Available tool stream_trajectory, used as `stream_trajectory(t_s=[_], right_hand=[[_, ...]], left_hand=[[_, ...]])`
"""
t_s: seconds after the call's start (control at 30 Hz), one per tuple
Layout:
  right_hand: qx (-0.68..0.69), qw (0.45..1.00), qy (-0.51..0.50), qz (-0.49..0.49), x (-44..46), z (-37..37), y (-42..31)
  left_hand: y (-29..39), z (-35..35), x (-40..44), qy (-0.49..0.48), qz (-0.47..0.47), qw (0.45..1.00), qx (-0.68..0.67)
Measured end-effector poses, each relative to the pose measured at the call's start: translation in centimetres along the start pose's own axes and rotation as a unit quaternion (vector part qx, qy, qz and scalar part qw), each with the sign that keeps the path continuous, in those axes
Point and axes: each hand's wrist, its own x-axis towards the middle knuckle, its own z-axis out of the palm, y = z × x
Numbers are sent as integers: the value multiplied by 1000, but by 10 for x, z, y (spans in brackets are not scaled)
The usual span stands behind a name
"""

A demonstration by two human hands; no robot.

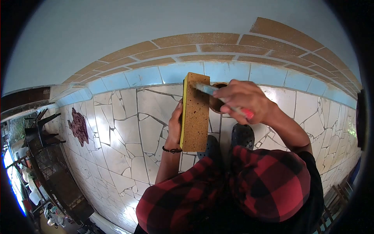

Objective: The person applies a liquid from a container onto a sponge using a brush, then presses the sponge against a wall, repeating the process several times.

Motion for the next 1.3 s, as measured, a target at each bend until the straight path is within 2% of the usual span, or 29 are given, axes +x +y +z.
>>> stream_trajectory(t_s=[0.07, 0.1, 0.2, 0.23, 0.33, 0.37, 0.4, 0.47, 0.57, 0.67, 0.7, 0.73, 0.77, 0.8, 0.83, 0.93, 0.97, 1.07, 1.1, 1.13, 1.27, 1.3], right_hand=[[-11, 998, -29, -50, -11, 14, 0], [-36, 995, -5, -92, -12, 27, -9], [61, 994, 10, -89, -14, 34, -30], [216, 976, 21, -26, -13, 36, -31], [295, 950, 52, 91, -16, 38, -20], [222, 963, 41, 144, -18, 33, -13], [223, 959, 36, 170, -16, 29, -3], [143, 974, 40, 172, -13, 14, 19], [42, 990, 81, 107, -14, 1, 38], [-8, 999, 29, 24, -11, -4, 30], [-14, 998, -45, 47, -13, -3, 23], [47, 993, -76, 83, -16, 8, 9], [40, 997, -65, -5, -31, 28, 4], [45, 995, -11, -90, -34, 48, -9], [83, 991, -15, -102, -28, 55, -26], [275, 954, 119, -25, -29, 83, -34], [354, 934, 36, 42, -31, 68, -24], [372, 914, 90, 136, -27, 63, -23], [360, 919, 51, 154, -24, 58, -23], [332, 928, 56, 162, -26, 58, -18], [250, 940, 106, 207, -29, 47, 19], [242, 934, 147, 217, -27, 43, 23]], left_hand=[[1, 1, 2, 0, 5, 1000, -14], [1, 0, 5, 5, 8, 1000, -21], [0, -10, 10, 27, 2, 998, -50], [0, -13, 10, 34, -3, 998, -59], [-1, -9, 7, 32, 13, 999, -42], [-3, -6, 6, 32, -4, 999, -41], [-6, -3, 3, 32, -19, 998, -41], [-8, -3, 0, 31, -39, 999, -14], [-9, -6, -6, 36, -40, 997, 59], [-10, -8, -9, 23, -32, 998, 47], [-11, -10, -8, 33, -25, 998, 43], [-12, -12, -7, 44, -20, 998, 39], [-12, -13, -8, 55, -14, 998, 35], [-10, -14, -8, 57, -7, 998, 26], [-8, -15, -8, 58, 0, 998, 17], [-2, -16, -12, 101, -2, 995, -8], [0, -14, -15, 119, 0, 993, 1], [0, -15, -16, 145, 15, 989, 40], [0, -15, -16, 139, 19, 988, 59], [-1, -14, -16, 133, 24, 988, 76], [-3, -1, -18, 55, 2, 998, -28], [-7, -7, -18, 79, -10, 997, -3]])
